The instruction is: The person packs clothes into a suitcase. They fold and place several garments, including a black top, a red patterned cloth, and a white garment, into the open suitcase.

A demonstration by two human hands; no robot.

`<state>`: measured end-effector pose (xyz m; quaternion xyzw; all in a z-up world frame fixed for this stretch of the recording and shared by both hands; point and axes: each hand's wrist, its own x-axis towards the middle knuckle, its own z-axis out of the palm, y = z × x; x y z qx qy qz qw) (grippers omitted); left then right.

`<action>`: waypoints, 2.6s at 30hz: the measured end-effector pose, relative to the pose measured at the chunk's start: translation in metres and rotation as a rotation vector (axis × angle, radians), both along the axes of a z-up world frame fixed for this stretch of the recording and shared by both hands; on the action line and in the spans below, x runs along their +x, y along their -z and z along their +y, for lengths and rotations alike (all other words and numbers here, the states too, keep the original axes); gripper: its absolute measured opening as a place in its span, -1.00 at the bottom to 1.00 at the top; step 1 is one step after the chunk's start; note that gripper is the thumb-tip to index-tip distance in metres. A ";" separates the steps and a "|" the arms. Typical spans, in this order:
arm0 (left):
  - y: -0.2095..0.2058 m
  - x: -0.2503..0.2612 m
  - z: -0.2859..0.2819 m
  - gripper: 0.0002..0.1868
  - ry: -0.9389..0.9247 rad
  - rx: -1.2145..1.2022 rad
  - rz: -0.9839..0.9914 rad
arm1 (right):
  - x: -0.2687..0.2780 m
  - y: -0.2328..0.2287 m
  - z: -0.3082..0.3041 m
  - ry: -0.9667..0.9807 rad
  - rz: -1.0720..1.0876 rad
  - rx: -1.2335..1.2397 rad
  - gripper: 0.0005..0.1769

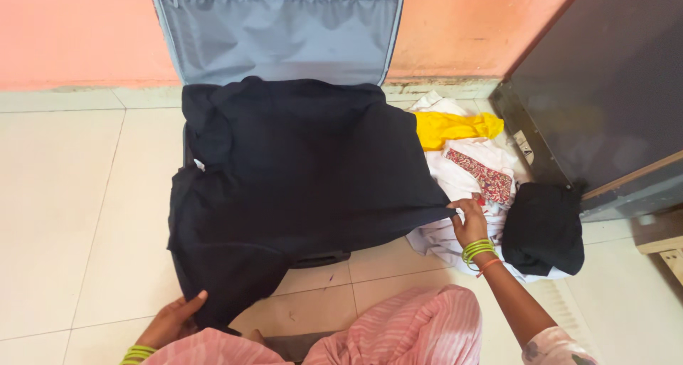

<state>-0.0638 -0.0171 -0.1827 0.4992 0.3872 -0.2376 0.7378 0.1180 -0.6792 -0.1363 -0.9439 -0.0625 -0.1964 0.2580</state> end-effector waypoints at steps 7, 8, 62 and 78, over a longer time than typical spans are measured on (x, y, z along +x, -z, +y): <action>-0.018 0.015 0.001 -0.33 0.328 0.181 0.078 | 0.039 0.038 -0.039 -0.099 0.123 0.424 -0.76; -0.031 0.024 0.001 -0.37 0.349 0.192 0.073 | 0.051 0.036 -0.043 -0.083 0.196 0.485 -0.81; -0.062 0.192 0.000 -0.82 -0.266 0.946 -0.831 | 0.047 -0.005 0.130 0.174 0.042 -0.053 0.11; -0.051 0.168 -0.011 -0.35 0.314 1.387 -0.622 | 0.050 0.001 0.127 0.114 0.022 -0.141 -0.04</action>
